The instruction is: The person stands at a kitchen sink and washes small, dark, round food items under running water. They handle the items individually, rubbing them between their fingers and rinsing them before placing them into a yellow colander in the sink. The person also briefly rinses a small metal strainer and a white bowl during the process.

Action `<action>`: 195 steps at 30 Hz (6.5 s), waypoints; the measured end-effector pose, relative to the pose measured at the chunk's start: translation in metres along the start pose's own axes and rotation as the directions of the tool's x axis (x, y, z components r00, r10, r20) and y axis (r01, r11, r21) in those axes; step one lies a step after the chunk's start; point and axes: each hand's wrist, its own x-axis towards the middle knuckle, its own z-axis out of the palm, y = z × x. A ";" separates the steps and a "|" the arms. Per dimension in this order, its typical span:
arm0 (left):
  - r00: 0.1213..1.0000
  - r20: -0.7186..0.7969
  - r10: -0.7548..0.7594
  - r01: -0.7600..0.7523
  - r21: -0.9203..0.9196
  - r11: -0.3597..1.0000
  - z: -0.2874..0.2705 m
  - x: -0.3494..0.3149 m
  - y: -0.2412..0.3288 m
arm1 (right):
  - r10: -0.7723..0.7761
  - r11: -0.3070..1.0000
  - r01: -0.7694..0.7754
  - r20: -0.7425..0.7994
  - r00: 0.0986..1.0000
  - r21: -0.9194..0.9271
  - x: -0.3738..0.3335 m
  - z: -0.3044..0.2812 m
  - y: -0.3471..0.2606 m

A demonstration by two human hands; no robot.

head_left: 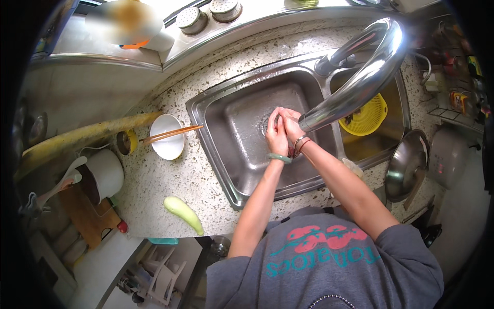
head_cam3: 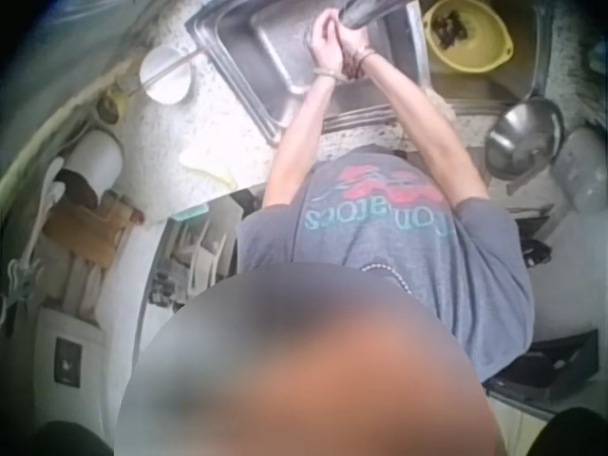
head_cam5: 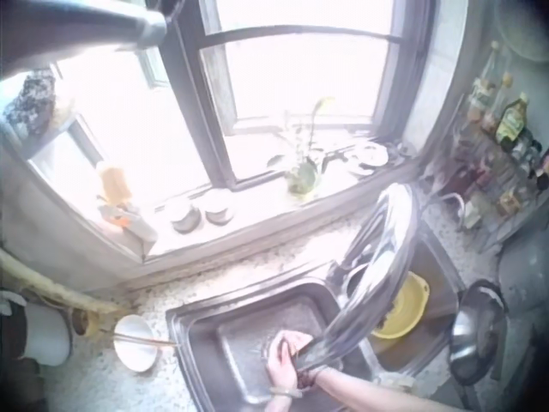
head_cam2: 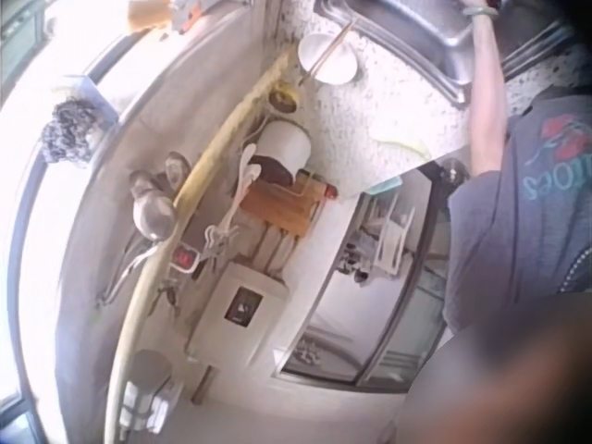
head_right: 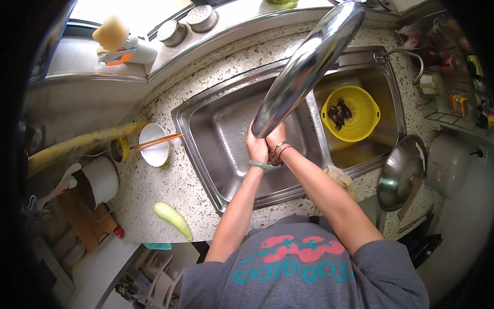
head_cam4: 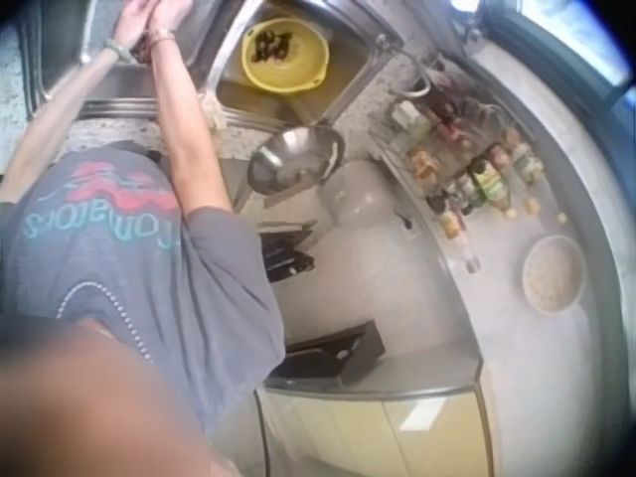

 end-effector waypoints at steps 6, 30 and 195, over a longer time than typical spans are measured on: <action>0.964 -0.012 -0.265 0.224 -0.495 0.839 -0.020 0.005 -0.020 | 0.244 0.929 -0.293 0.219 0.945 0.228 -0.030 0.008 -0.042; 0.995 -0.017 0.101 -0.083 0.451 0.889 -0.012 0.004 -0.005 | -0.043 0.997 0.040 -0.034 0.999 -0.063 -0.005 0.008 0.018; 0.991 -0.063 -0.117 0.128 0.211 0.969 -0.014 0.025 -0.005 | 0.217 0.968 -0.189 0.167 0.962 -0.168 -0.030 -0.004 -0.030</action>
